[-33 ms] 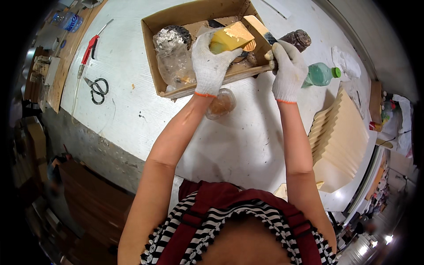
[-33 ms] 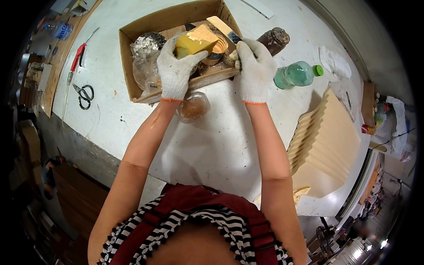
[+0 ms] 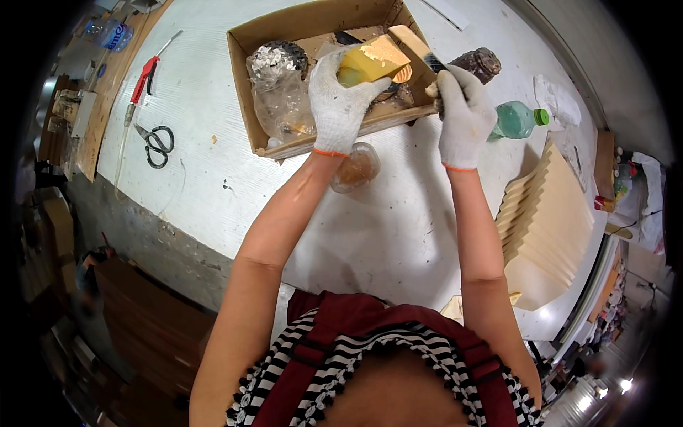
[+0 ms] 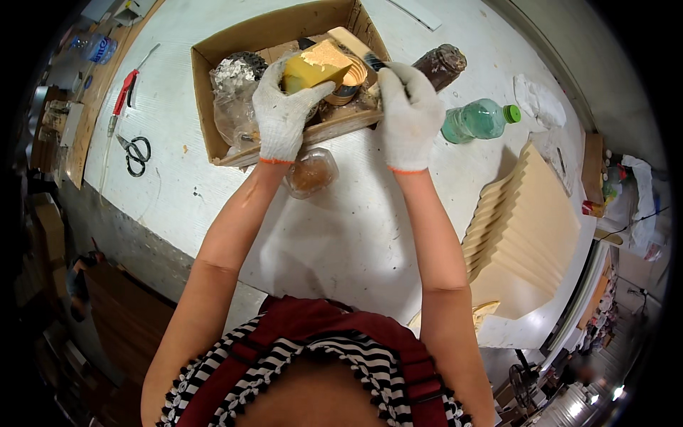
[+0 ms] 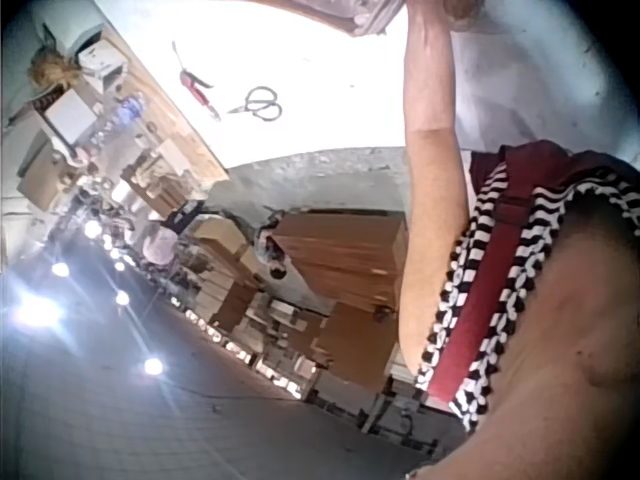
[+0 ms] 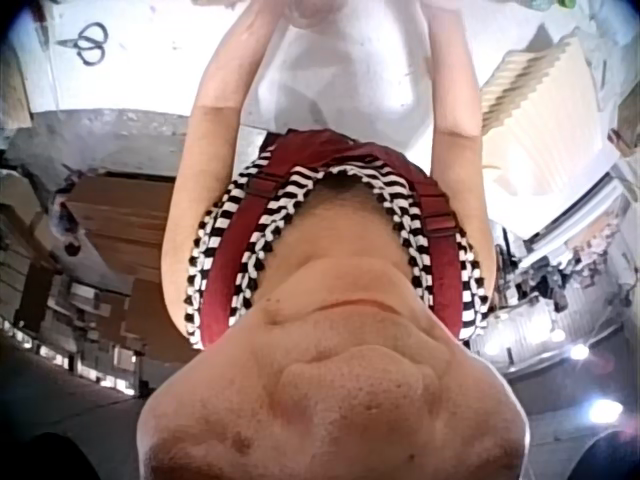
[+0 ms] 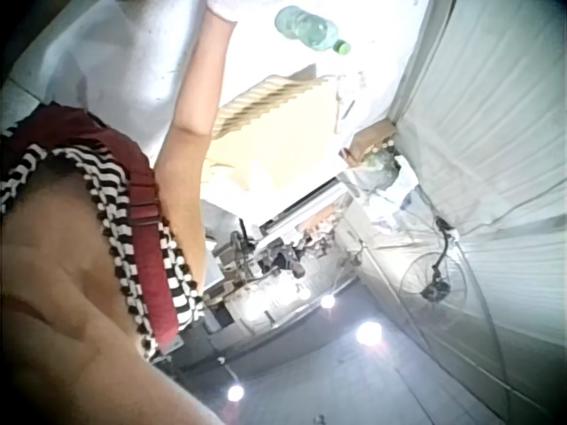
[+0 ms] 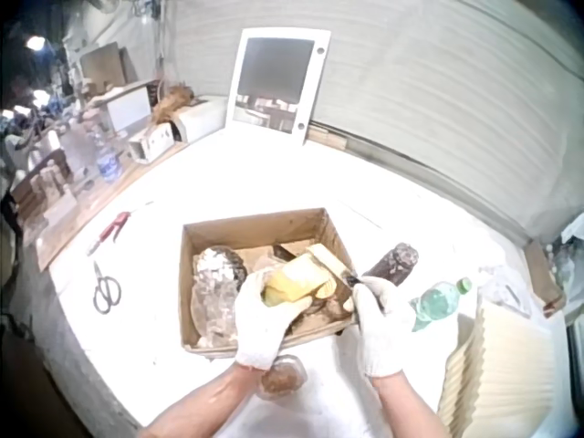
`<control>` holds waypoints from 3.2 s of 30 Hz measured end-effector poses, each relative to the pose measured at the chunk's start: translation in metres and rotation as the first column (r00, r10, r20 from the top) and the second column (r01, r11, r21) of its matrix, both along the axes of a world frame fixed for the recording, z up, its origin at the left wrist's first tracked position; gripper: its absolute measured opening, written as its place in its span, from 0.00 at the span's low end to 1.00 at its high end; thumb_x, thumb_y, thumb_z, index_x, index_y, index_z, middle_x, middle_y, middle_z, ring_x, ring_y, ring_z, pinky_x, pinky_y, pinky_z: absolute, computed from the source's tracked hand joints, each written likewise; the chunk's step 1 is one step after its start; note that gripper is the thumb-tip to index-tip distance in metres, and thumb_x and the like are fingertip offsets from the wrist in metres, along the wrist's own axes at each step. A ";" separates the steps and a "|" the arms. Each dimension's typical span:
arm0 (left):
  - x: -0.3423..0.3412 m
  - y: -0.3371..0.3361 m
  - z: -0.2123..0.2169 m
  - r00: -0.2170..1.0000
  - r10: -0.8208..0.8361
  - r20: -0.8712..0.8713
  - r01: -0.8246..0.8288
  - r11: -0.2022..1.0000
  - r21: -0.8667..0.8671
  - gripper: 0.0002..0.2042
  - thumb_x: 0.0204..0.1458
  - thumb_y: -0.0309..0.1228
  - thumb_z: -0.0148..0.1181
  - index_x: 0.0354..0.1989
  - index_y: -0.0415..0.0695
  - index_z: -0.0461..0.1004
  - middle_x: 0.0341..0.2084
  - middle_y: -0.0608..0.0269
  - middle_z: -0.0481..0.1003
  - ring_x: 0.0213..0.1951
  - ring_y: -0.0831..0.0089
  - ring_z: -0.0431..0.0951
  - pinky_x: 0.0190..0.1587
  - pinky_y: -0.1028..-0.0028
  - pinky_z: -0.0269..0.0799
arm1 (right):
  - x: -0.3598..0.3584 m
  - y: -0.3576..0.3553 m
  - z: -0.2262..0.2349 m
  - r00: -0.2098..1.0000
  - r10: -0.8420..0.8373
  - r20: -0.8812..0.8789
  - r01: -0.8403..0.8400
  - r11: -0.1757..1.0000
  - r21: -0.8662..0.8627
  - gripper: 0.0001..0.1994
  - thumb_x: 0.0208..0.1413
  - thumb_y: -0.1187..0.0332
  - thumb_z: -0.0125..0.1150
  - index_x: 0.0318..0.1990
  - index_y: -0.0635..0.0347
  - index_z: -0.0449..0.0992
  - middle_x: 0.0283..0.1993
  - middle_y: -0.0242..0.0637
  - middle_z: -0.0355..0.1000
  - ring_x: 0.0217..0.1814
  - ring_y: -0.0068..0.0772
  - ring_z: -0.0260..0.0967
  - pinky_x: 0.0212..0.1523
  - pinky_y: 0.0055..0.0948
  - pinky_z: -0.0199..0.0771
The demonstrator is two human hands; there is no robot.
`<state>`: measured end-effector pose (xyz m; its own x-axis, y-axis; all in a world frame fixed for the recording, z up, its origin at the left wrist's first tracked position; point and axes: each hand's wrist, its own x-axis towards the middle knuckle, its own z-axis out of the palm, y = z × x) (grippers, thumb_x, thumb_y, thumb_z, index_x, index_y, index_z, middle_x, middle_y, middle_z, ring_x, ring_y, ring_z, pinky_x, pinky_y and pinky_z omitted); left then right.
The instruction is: The person applies a yellow substance from a tin onto a sponge using a small wooden tool, then rubs the sponge over a textured wooden panel several times and wipes the panel with a cloth.
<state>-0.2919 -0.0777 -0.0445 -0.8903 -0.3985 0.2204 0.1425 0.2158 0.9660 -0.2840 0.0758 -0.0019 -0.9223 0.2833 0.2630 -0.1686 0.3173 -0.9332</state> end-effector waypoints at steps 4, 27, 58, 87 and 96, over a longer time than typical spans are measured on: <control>0.001 0.000 0.009 0.997 -0.068 0.046 0.059 0.984 0.166 0.24 0.32 0.31 0.76 0.41 0.36 0.76 0.38 0.56 0.76 0.41 0.66 0.76 0.48 0.69 0.71 | -0.004 0.013 -0.006 0.796 0.435 -0.421 0.075 0.619 0.782 0.08 0.50 0.73 0.63 0.39 0.60 0.78 0.28 0.40 0.73 0.29 0.42 0.71 0.31 0.34 0.71; -0.002 -0.001 -0.004 0.998 0.064 -0.025 -0.059 0.982 0.180 0.27 0.34 0.28 0.76 0.46 0.38 0.75 0.44 0.57 0.73 0.45 0.67 0.73 0.51 0.69 0.69 | -0.050 0.028 0.008 0.922 0.199 0.331 -0.223 0.974 0.037 0.13 0.53 0.68 0.61 0.43 0.67 0.79 0.27 0.36 0.76 0.20 0.20 0.67 0.22 0.21 0.66; -0.006 -0.002 -0.008 0.999 0.033 -0.031 -0.030 0.996 0.083 0.27 0.33 0.31 0.75 0.46 0.40 0.74 0.43 0.53 0.73 0.47 0.61 0.72 0.52 0.65 0.68 | -0.039 0.055 0.015 0.910 0.183 0.372 -0.092 0.964 -0.249 0.10 0.53 0.72 0.60 0.39 0.70 0.79 0.24 0.30 0.71 0.19 0.14 0.60 0.19 0.15 0.58; 0.001 0.002 -0.001 0.997 -0.002 -0.082 0.000 1.000 -0.024 0.22 0.32 0.31 0.75 0.38 0.37 0.76 0.36 0.55 0.75 0.40 0.61 0.75 0.46 0.66 0.70 | 0.003 -0.021 -0.011 0.961 0.149 0.234 -0.019 0.876 -0.482 0.11 0.57 0.71 0.58 0.40 0.72 0.76 0.25 0.35 0.74 0.19 0.14 0.63 0.18 0.15 0.59; 0.001 0.000 -0.001 0.999 -0.044 0.000 0.044 0.997 -0.069 0.28 0.36 0.32 0.75 0.47 0.33 0.75 0.41 0.56 0.77 0.42 0.71 0.76 0.47 0.73 0.71 | -0.017 -0.001 -0.012 0.980 0.076 0.186 0.034 0.849 -0.528 0.12 0.56 0.71 0.59 0.42 0.74 0.76 0.25 0.36 0.74 0.20 0.16 0.63 0.18 0.15 0.59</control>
<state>-0.2905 -0.0780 -0.0453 -0.9065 -0.3424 0.2469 0.1545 0.2752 0.9489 -0.3013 0.0746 -0.0142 -0.9458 0.3080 -0.1031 0.0305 -0.2318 -0.9723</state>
